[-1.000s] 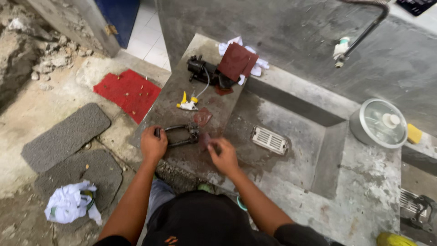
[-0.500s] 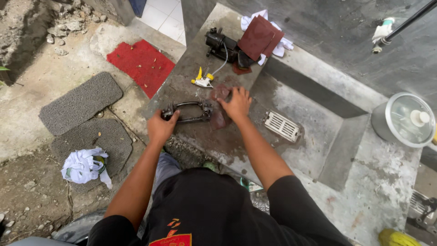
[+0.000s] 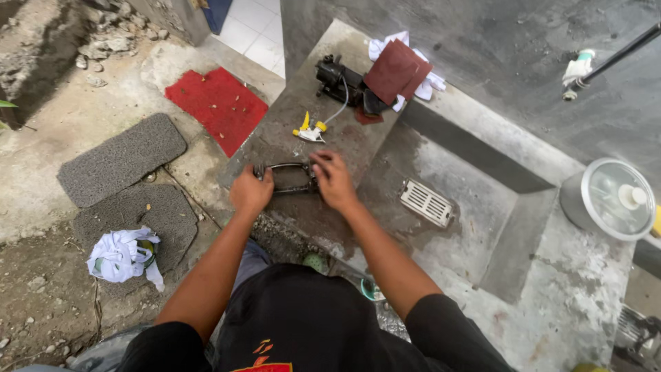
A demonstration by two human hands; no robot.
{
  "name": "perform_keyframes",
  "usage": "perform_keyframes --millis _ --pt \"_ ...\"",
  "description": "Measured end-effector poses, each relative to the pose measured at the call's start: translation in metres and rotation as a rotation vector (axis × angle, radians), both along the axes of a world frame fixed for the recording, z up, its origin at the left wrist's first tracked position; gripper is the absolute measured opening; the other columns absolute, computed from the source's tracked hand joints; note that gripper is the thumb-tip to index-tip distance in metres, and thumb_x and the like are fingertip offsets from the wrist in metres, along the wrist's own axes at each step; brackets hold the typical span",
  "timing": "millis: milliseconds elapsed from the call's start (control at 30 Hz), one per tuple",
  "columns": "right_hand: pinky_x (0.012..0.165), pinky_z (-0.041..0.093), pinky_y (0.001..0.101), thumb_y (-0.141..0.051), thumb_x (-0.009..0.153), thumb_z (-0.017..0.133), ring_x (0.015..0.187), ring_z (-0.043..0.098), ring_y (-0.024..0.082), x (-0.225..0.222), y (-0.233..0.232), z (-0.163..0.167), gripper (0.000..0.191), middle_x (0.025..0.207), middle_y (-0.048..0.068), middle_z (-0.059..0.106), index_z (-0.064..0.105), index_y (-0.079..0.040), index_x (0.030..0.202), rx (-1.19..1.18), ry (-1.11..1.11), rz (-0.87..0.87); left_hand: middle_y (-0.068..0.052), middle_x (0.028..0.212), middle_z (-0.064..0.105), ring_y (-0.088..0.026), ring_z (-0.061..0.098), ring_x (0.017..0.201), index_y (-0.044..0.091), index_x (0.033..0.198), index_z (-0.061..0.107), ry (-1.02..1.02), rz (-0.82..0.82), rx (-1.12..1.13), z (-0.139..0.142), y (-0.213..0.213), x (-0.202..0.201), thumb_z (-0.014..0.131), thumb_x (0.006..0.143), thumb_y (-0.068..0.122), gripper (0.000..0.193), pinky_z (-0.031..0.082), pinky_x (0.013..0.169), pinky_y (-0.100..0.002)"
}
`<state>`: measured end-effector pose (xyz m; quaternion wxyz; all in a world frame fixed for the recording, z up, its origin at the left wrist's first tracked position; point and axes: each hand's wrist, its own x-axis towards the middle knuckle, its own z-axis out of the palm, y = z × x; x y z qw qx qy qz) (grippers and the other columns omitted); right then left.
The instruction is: The person cleans a metal part by spraying it with a liquid from a yellow spray bottle and scrubbing it with a sanding block. They repeat the process of spraying and scrubbing multiple times on the same part.
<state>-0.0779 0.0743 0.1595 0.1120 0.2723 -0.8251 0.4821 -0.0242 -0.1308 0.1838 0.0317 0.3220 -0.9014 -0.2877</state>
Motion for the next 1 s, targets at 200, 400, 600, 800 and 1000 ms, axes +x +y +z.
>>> perform_keyframes --millis 200,400,600,800,1000 --pt "0.122 0.025 0.0587 -0.025 0.107 0.048 0.151 0.04 0.036 0.015 -0.014 -0.008 0.044 0.155 0.012 0.054 0.056 -0.009 0.147 0.172 -0.079 -0.048 -0.027 0.098 0.073 -0.048 0.068 0.095 0.008 0.116 0.067 -0.037 -0.021 -0.161 -0.014 0.004 -0.007 0.062 0.094 0.051 0.049 0.053 0.082 -0.059" --pt "0.122 0.019 0.0593 -0.033 0.11 0.04 0.153 0.032 0.036 -0.001 -0.006 -0.021 0.048 0.159 0.01 0.048 0.053 -0.012 0.15 0.22 -0.175 0.017 -0.027 0.095 0.072 -0.048 0.068 0.093 0.005 0.11 0.066 -0.033 -0.037 -0.162 -0.035 0.003 -0.005 0.06 0.098 0.048 0.045 0.053 0.082 -0.059" --pt "0.127 0.012 0.0584 -0.035 0.111 0.039 0.157 0.029 0.031 0.005 -0.007 -0.028 0.045 0.16 0.002 0.049 0.054 -0.017 0.15 0.306 -0.231 -0.011 -0.028 0.097 0.071 -0.048 0.067 0.093 0.005 0.112 0.064 -0.031 -0.011 -0.148 -0.037 0.004 -0.004 0.06 0.097 0.046 0.043 0.053 0.08 -0.058" --pt "0.123 0.005 0.0626 -0.037 0.108 0.037 0.157 0.023 0.031 0.003 -0.012 -0.025 0.05 0.163 0.001 0.041 0.048 -0.019 0.154 0.251 -0.293 0.024 -0.025 0.096 0.072 -0.047 0.067 0.097 0.005 0.112 0.064 -0.017 -0.056 -0.156 -0.038 0.002 -0.006 0.059 0.098 0.044 0.042 0.052 0.082 -0.058" --pt "0.122 0.007 0.0632 -0.04 0.11 0.036 0.158 0.02 0.032 0.005 -0.015 -0.027 0.052 0.168 0.004 0.035 0.041 -0.019 0.158 0.3 -0.218 -0.017 -0.024 0.095 0.073 -0.046 0.066 0.097 0.005 0.112 0.065 0.016 -0.038 -0.177 -0.039 0.003 -0.005 0.059 0.097 0.044 0.042 0.052 0.082 -0.057"
